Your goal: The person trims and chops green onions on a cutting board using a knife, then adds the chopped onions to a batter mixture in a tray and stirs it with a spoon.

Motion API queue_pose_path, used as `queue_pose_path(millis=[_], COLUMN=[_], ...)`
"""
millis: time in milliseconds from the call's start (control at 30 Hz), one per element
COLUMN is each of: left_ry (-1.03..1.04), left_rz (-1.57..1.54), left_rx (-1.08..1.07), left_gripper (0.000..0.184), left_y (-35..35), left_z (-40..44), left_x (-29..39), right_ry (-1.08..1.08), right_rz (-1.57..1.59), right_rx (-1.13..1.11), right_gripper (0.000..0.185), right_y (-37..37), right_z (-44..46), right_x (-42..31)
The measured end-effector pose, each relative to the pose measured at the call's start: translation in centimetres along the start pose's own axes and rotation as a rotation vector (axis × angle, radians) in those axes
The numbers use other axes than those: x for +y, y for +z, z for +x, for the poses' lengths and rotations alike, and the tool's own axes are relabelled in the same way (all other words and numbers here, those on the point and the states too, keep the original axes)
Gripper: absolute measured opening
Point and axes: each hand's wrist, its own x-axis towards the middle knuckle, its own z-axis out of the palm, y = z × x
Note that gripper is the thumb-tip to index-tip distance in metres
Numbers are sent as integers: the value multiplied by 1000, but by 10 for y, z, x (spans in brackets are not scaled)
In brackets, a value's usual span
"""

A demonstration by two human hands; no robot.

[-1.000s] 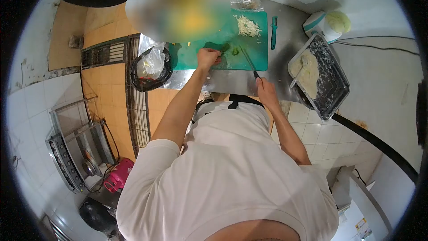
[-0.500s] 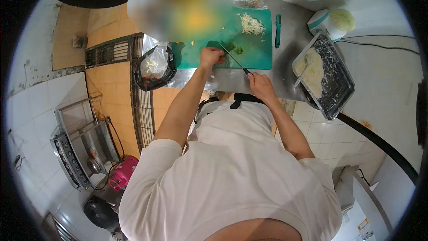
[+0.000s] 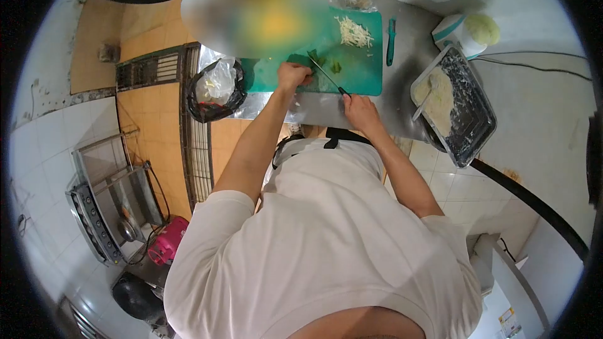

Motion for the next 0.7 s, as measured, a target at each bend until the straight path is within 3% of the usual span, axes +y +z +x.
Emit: queue_pose_path(millis=[167, 267, 367, 467, 700], left_ry=[-16, 9, 26, 20, -44], left_rz=[-114, -127, -210, -238, -375], left_rx=[83, 74, 58, 36, -76], left_gripper=[16, 17, 20, 21, 24], left_y=[-15, -21, -21, -17, -15], left_z=[-12, -10, 2, -7, -38], left_x=[-2, -10, -28, -24, -15], right_ry=[26, -78, 109, 50, -136], right_rz=[17, 109, 213, 20, -75], right_rx=[-26, -20, -3, 349, 485], right_gripper=[51, 50, 47, 45, 41], right_y=[-1, -4, -2, -2, -9], right_z=[-10, -16, -19, -14, 21], right_x=[6, 21, 35, 46, 55])
